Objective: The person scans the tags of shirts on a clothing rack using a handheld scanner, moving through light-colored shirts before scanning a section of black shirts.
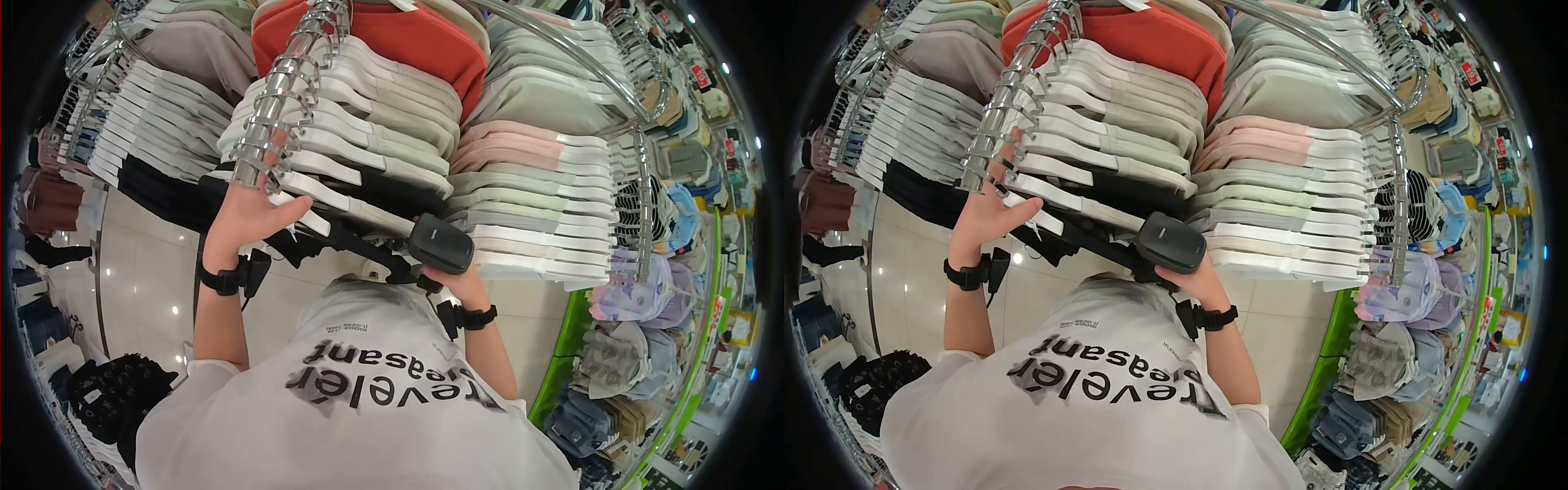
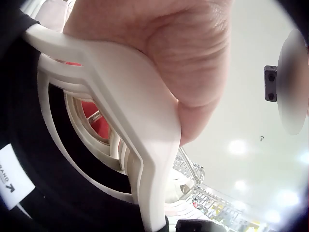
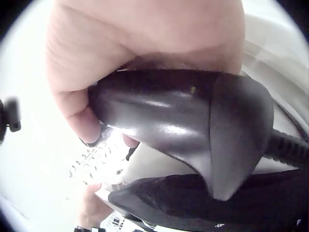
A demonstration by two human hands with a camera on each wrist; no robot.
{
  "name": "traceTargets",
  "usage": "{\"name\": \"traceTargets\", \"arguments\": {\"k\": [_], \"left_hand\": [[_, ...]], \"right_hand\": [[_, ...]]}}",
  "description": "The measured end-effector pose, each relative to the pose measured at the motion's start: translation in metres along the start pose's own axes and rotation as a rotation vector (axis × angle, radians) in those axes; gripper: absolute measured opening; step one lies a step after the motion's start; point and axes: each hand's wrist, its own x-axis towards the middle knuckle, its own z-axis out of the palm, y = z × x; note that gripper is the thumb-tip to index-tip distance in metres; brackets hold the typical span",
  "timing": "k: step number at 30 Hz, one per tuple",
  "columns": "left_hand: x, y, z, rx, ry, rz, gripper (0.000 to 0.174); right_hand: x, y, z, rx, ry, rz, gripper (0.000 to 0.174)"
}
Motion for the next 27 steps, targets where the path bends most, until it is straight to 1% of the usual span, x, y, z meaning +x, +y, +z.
{"name": "traceTargets", "arguments": {"k": [1,2,4,8,10,11,13,14,16,17,18,19,20,22,23,24,25,26,27], "left_hand": [[-0.001,0.001,0.001,-0.041,0.001,-0.007,0.101],[0.000,0.002,0.001,-0.083,-0.001,-0.011,0.101],[0.001,-0.001,0.001,-0.077,-0.011,-0.005,0.101],[0.002,-0.003,-0.001,-0.019,-0.030,0.009,0.101],[0.003,0.000,-0.003,0.011,-0.033,0.018,0.100],[0.003,0.001,-0.003,0.038,-0.033,0.024,0.100],[0.004,-0.001,-0.002,0.035,-0.037,0.013,0.100],[0.004,-0.001,-0.002,0.033,-0.036,0.001,0.099],[0.003,0.001,0.000,-0.008,-0.034,-0.019,0.100],[0.003,0.003,0.000,-0.050,-0.032,-0.038,0.100],[0.004,0.001,0.000,-0.049,-0.037,-0.038,0.100],[0.004,-0.004,0.000,-0.042,-0.049,-0.044,0.102],[0.004,-0.006,-0.001,-0.035,-0.062,-0.050,0.105],[0.004,-0.006,-0.001,-0.050,-0.062,-0.024,0.103],[0.004,-0.006,0.000,-0.067,-0.055,0.000,0.101],[0.004,-0.006,0.000,-0.068,-0.060,0.001,0.101],[0.004,-0.006,0.000,-0.096,-0.057,0.007,0.102],[0.004,-0.006,0.000,-0.124,-0.054,0.012,0.102],[0.003,-0.007,0.000,-0.124,-0.055,0.012,0.102]], "right_hand": [[-0.001,-0.007,0.003,0.031,-0.047,-0.002,0.081],[0.000,-0.012,0.005,0.035,-0.041,-0.002,0.081],[0.005,-0.020,0.008,-0.135,-0.134,-0.073,0.087],[0.000,-0.019,0.013,-0.132,-0.122,-0.071,0.085],[-0.002,-0.017,0.013,-0.109,-0.113,-0.046,0.088],[-0.003,-0.016,0.012,-0.107,-0.108,-0.045,0.088],[-0.004,-0.013,0.008,-0.126,-0.143,-0.068,0.096],[-0.006,-0.010,0.007,-0.124,-0.142,-0.066,0.096],[-0.009,-0.006,0.005,0.045,-0.205,-0.033,0.103],[-0.010,-0.005,0.003,0.048,-0.202,-0.032,0.103],[-0.010,-0.006,0.001,0.091,-0.240,-0.006,0.104],[-0.011,-0.005,-0.001,0.134,-0.278,0.019,0.105],[-0.013,-0.004,-0.001,0.137,-0.273,0.019,0.105],[-0.017,0.004,-0.003,0.107,-0.233,0.114,0.097],[-0.017,0.017,-0.005,0.110,-0.228,0.115,0.097],[-0.016,0.034,-0.008,0.126,-0.218,0.178,0.090],[-0.015,0.039,-0.009,0.142,-0.209,0.241,0.083],[-0.016,0.044,-0.007,0.195,-0.152,0.308,0.067],[-0.015,0.046,-0.005,0.196,-0.152,0.308,0.067]]}}
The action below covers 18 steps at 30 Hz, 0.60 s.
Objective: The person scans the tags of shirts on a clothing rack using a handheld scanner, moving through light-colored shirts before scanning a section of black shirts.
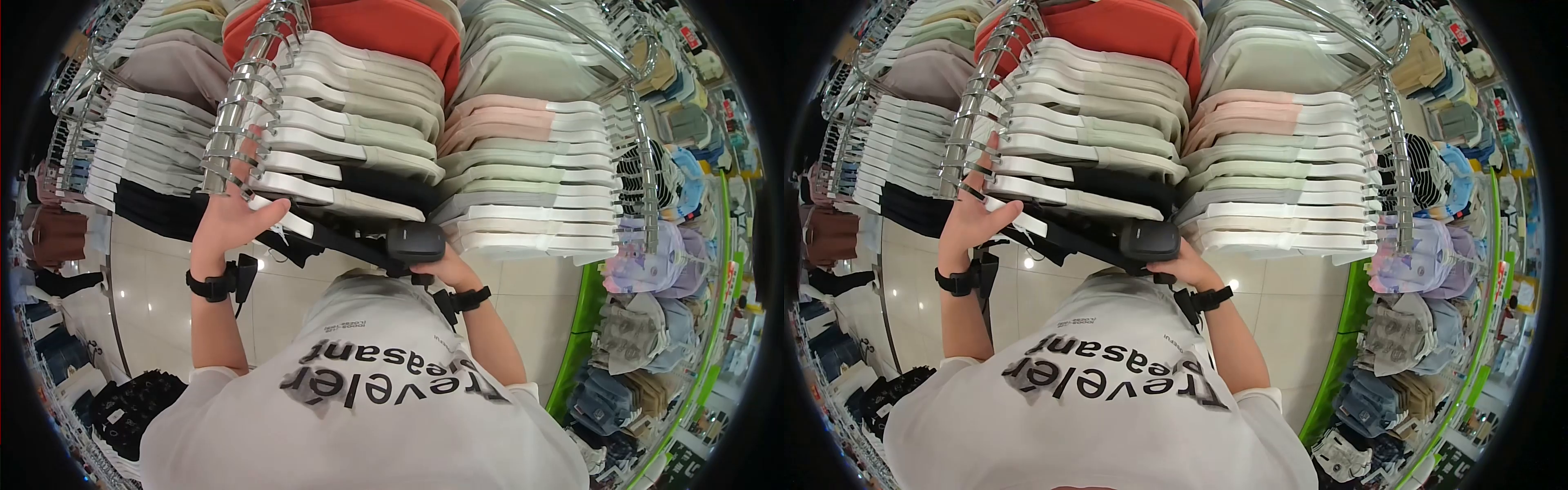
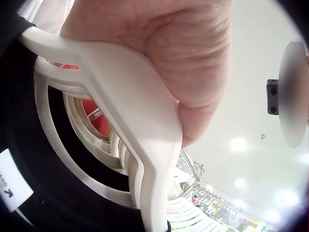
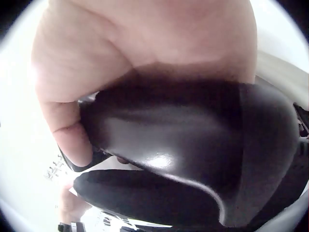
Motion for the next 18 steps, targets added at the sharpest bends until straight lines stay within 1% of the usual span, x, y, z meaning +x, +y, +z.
{"name": "traceTargets", "arguments": {"k": [2,3,5,9,11,12,14,15,17,18], "left_hand": [[0.000,-0.002,-0.002,0.012,-0.021,-0.059,0.104],[0.000,0.000,-0.002,0.016,-0.023,-0.057,0.104],[0.001,0.003,-0.002,0.027,-0.032,-0.079,0.105],[0.001,-0.003,-0.002,-0.007,-0.028,-0.033,0.105],[0.002,-0.003,-0.004,0.065,-0.036,0.005,0.104],[0.002,-0.002,-0.004,0.066,-0.036,0.003,0.104],[0.002,0.000,-0.004,0.041,-0.042,0.000,0.103],[0.002,-0.001,-0.004,0.042,-0.041,-0.003,0.103],[0.002,-0.002,-0.004,-0.017,-0.044,-0.036,0.103],[0.002,-0.002,-0.006,-0.017,-0.043,-0.037,0.103]], "right_hand": [[0.007,0.005,0.002,-0.030,0.042,-0.047,0.062],[0.011,0.007,0.004,-0.027,0.042,-0.050,0.062],[0.018,0.011,0.006,-0.207,0.021,-0.120,0.059],[0.033,0.025,0.009,-0.258,0.065,-0.154,0.053],[0.037,0.029,0.005,-0.417,0.013,-0.082,0.045],[0.037,0.030,0.004,-0.415,0.012,-0.082,0.045],[0.033,0.031,0.002,-0.476,0.052,0.021,0.041],[0.030,0.027,0.001,-0.475,0.049,0.022,0.041],[0.020,0.018,-0.002,-0.348,0.105,-0.070,0.037],[0.016,0.010,-0.006,-0.348,0.104,-0.069,0.037]]}}
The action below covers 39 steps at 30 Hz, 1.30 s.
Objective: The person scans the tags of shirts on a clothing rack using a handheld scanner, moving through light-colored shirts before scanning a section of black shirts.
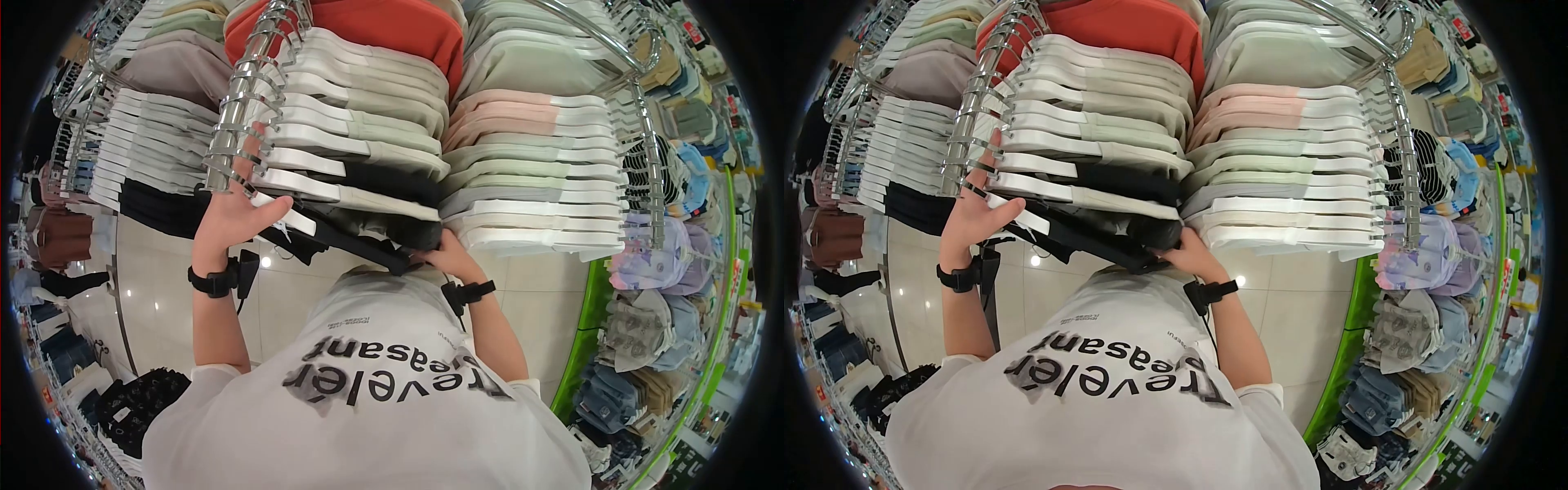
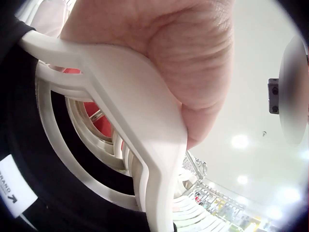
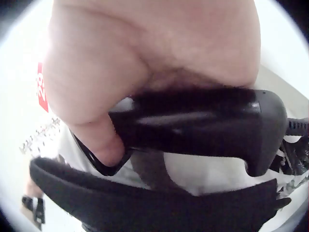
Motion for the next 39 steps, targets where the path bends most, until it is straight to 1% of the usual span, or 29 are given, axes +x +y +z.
{"name": "traceTargets", "arguments": {"k": [2,3,4,6,7,10,11,14,16,18,20,21,23,25,26,27,28,29,31,32,34,36,37,39], "left_hand": [[0.000,0.002,-0.003,0.182,-0.022,-0.057,0.106],[0.000,0.003,-0.003,0.181,-0.023,-0.058,0.106],[0.000,0.005,-0.001,0.174,-0.007,-0.046,0.106],[-0.001,0.007,0.000,0.170,0.011,-0.033,0.105],[-0.002,0.007,0.000,0.160,0.003,-0.025,0.104],[-0.001,0.003,0.000,0.174,-0.005,0.008,0.104],[-0.001,0.002,-0.001,0.195,-0.008,0.024,0.104],[-0.001,0.003,-0.002,0.246,-0.016,0.024,0.104],[-0.001,0.004,-0.003,0.279,-0.016,0.022,0.104],[-0.001,0.005,-0.001,0.311,-0.013,0.021,0.105],[-0.002,0.009,0.003,0.214,0.037,-0.052,0.103],[-0.002,0.009,0.004,0.215,0.039,-0.051,0.103],[-0.001,0.007,0.007,0.097,0.052,-0.040,0.103],[0.000,0.003,0.006,0.110,0.045,-0.018,0.104],[0.000,0.001,0.005,0.124,0.038,-0.003,0.104],[0.000,0.003,0.002,0.239,0.028,0.001,0.105],[0.000,0.002,0.003,0.239,0.027,0.000,0.105],[0.000,0.001,0.003,0.223,0.027,0.013,0.105],[0.000,0.002,0.002,0.209,0.031,0.027,0.105],[0.000,0.005,0.002,0.223,0.026,0.050,0.104],[0.000,0.006,0.003,0.234,0.022,0.077,0.103],[-0.001,0.004,0.002,0.197,0.005,0.040,0.102],[-0.001,0.005,0.001,0.195,0.006,0.041,0.102],[0.000,0.006,0.000,0.208,-0.002,0.074,0.102]], "right_hand": [[-0.005,-0.009,-0.015,0.098,0.012,0.083,0.037],[-0.005,-0.005,-0.019,0.182,0.011,0.087,0.041],[-0.007,-0.002,-0.022,0.182,0.011,0.088,0.041],[-0.009,0.000,-0.025,0.227,0.165,0.205,0.052],[-0.009,0.001,-0.026,0.227,0.164,0.203,0.052],[-0.005,0.005,-0.031,0.147,0.169,0.235,0.063],[-0.005,0.007,-0.030,0.147,0.169,0.233,0.063],[-0.005,0.008,-0.028,0.095,0.175,0.196,0.058],[-0.009,-0.002,-0.024,0.109,0.140,0.150,0.052],[-0.016,-0.016,-0.022,0.106,0.112,0.139,0.049],[-0.021,-0.023,-0.019,0.103,0.080,0.127,0.046],[-0.025,-0.025,-0.018,0.086,0.102,0.120,0.046],[-0.032,-0.026,-0.018,0.067,0.128,0.110,0.047],[-0.040,-0.026,-0.018,0.038,0.156,0.027,0.050],[-0.045,-0.027,-0.018,0.038,0.159,0.028,0.050],[-0.050,-0.032,-0.018,0.047,0.143,0.017,0.055],[-0.054,-0.037,-0.018,0.056,0.125,0.005,0.060],[-0.058,-0.042,-0.018,0.056,0.124,0.006,0.060],[-0.062,-0.054,-0.018,0.034,0.104,-0.076,0.070],[-0.061,-0.057,-0.018,0.032,0.105,-0.077,0.070],[-0.058,-0.066,-0.017,0.028,0.109,-0.192,0.078],[-0.054,-0.083,-0.014,0.060,0.102,-0.213,0.080],[-0.050,-0.091,-0.013,0.095,0.094,-0.234,0.081],[-0.042,-0.099,-0.014,0.068,0.069,-0.268,0.082]]}}
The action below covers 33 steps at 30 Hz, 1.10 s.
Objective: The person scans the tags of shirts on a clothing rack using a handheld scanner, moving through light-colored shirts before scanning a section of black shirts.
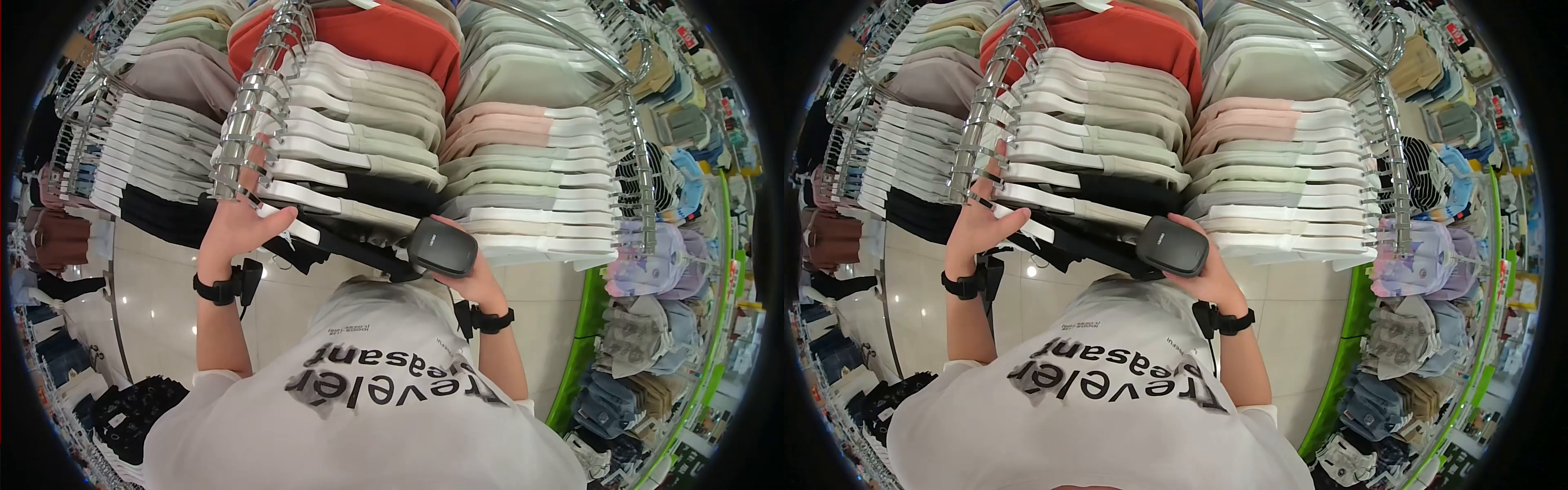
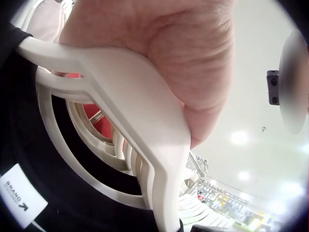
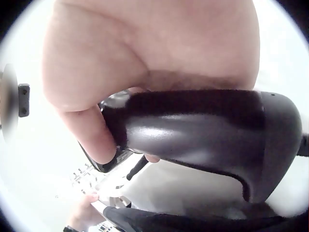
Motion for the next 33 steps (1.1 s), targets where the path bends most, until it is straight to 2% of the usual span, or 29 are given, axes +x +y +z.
{"name": "traceTargets", "arguments": {"k": [5,10,12,16,18,22,26,29,31,33], "left_hand": [[0.000,-0.001,-0.001,0.025,0.008,-0.017,0.104],[0.000,0.001,0.001,0.082,0.014,-0.009,0.102],[-0.001,-0.001,0.005,-0.078,0.046,-0.030,0.101],[0.000,0.007,0.008,-0.187,0.080,-0.092,0.100],[-0.002,0.002,0.006,-0.053,0.059,-0.030,0.100],[-0.002,0.003,0.006,-0.054,0.066,-0.039,0.099],[-0.002,0.004,0.007,0.016,0.070,-0.034,0.099],[-0.002,0.000,0.009,0.037,0.079,-0.039,0.099],[-0.002,0.001,0.012,0.039,0.094,-0.030,0.099],[0.000,0.010,0.017,-0.124,0.146,-0.128,0.097]], "right_hand": [[0.014,0.006,0.005,-0.036,-0.058,-0.024,0.083],[0.019,0.000,0.013,0.010,-0.081,0.049,0.078],[0.014,0.006,0.011,0.000,-0.076,0.067,0.078],[0.011,0.010,0.010,-0.020,-0.070,0.101,0.076],[0.011,0.010,0.010,0.000,-0.087,0.128,0.076],[0.013,0.008,0.010,0.057,-0.094,0.208,0.076],[0.012,0.015,0.009,0.036,-0.106,0.185,0.076],[0.010,0.015,0.011,0.061,-0.057,0.174,0.069],[0.011,0.017,0.010,0.099,-0.044,0.265,0.059],[0.011,0.022,0.008,0.114,-0.030,0.284,0.056]]}}
